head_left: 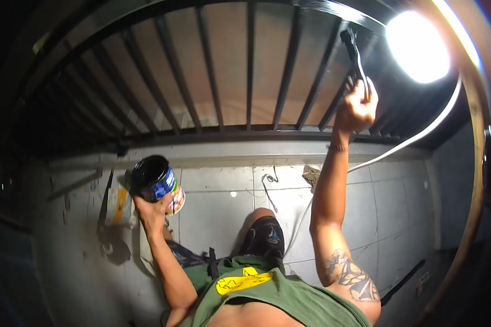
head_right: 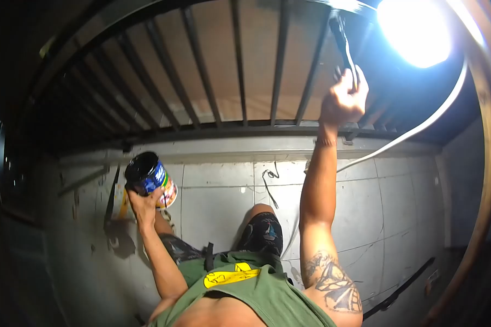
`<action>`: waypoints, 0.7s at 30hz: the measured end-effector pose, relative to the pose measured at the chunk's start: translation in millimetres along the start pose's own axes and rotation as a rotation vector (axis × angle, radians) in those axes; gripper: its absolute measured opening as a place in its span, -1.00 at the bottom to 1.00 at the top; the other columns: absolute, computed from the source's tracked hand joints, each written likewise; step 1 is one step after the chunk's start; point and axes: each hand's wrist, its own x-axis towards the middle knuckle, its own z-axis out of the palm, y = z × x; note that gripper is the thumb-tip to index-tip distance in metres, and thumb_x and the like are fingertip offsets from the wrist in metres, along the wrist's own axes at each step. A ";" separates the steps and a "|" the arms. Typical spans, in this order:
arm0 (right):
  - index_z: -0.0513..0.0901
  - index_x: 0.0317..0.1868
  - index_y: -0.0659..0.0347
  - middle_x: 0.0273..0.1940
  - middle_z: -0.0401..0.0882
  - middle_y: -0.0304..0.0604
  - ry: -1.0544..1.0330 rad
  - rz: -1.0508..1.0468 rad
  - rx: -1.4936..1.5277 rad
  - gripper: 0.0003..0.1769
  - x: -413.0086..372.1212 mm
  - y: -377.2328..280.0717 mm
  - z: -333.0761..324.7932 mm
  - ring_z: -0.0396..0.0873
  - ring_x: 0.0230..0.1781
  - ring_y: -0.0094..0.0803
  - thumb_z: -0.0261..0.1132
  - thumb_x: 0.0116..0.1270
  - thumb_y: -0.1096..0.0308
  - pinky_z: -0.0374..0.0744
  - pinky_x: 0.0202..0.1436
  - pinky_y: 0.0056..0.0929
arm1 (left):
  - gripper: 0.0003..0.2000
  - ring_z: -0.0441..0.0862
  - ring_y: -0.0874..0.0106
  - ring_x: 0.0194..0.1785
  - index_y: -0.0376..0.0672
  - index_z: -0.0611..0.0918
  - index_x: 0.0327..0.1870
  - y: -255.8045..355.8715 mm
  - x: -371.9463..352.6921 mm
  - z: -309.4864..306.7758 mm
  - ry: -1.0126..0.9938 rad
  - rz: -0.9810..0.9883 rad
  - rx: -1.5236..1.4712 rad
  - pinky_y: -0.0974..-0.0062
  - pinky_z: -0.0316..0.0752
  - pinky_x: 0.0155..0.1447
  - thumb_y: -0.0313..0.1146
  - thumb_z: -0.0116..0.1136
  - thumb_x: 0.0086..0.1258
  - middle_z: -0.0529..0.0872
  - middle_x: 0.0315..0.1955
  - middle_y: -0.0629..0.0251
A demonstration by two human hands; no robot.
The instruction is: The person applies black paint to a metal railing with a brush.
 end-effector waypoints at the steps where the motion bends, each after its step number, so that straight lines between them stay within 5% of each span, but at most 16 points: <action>1: 0.53 0.00 0.43 -0.27 0.67 0.00 -0.024 0.155 0.210 -0.75 -11.7 2.6 -13.6 0.69 -0.32 -0.32 0.19 0.33 0.51 0.63 -0.24 -0.51 | -0.20 0.50 0.28 0.10 -0.30 0.33 0.18 6.3 -5.1 3.7 0.035 -0.016 -0.004 0.32 0.35 0.25 -0.32 0.46 -0.17 0.52 0.04 0.08; 5: 0.53 -0.07 0.47 -0.32 0.66 -0.01 -0.645 0.245 0.298 -0.77 -58.6 -35.8 -47.8 0.63 -0.46 -0.41 0.21 0.27 0.57 0.60 -0.30 -0.56 | -0.22 0.58 0.28 -0.04 -0.33 0.43 0.09 27.4 -26.5 40.0 -0.009 -0.262 -0.036 0.34 0.46 0.11 -0.21 0.52 -0.25 0.62 -0.10 0.11; 8: 0.53 -0.13 0.46 -0.37 0.67 -0.03 -1.011 0.281 0.381 -0.81 -111.4 -90.5 -40.8 0.66 -0.43 -0.42 0.17 0.23 0.62 0.60 -0.32 -0.56 | -0.02 0.50 0.22 0.09 -0.35 0.30 0.19 -0.9 -4.5 14.3 -0.092 -0.111 0.215 0.33 0.41 0.21 -0.33 0.64 -0.39 0.52 0.01 0.04; 10: 0.55 -0.19 0.42 -0.43 0.69 -0.09 -1.297 0.123 0.330 -0.80 -116.8 -98.5 -40.3 0.71 -0.44 -0.43 0.16 0.15 0.67 0.61 -0.35 -0.59 | 0.00 0.45 0.19 0.15 -0.34 0.29 0.20 -25.7 -15.5 26.6 -0.129 -0.092 0.084 0.31 0.38 0.24 -0.27 0.63 -0.39 0.46 0.06 0.01; 14: 0.59 -0.27 0.33 -0.42 0.68 -0.09 -1.546 -0.080 0.231 -0.84 -125.8 -118.3 -32.1 0.71 -0.46 -0.35 0.33 0.11 0.60 0.60 -0.42 -0.53 | -0.02 0.39 0.14 0.14 -0.30 0.30 0.18 -26.6 -37.6 47.3 -0.168 -0.082 0.022 0.31 0.34 0.26 -0.24 0.59 -0.41 0.41 0.03 0.04; 18: 0.63 -0.27 0.18 -0.47 0.57 -0.17 -1.719 -0.209 0.236 -0.81 -143.8 -122.2 -14.0 0.58 -0.52 -0.17 0.33 0.04 0.52 0.57 -0.46 -0.31 | 0.01 0.37 0.11 0.17 -0.28 0.30 0.19 -8.9 -39.6 42.7 -0.188 0.077 0.070 0.26 0.35 0.24 -0.31 0.64 -0.46 0.41 0.06 0.05; 21: 0.62 -0.30 0.18 -0.38 0.61 -0.12 -1.822 -0.498 0.081 -0.89 -152.1 -119.3 -6.8 0.61 -0.46 -0.13 0.26 0.14 0.39 0.58 -0.44 -0.26 | 0.03 0.35 0.04 0.18 -0.23 0.29 0.22 -2.9 -46.4 55.3 -0.218 0.134 0.115 0.21 0.31 0.26 -0.31 0.62 -0.45 0.41 0.08 0.02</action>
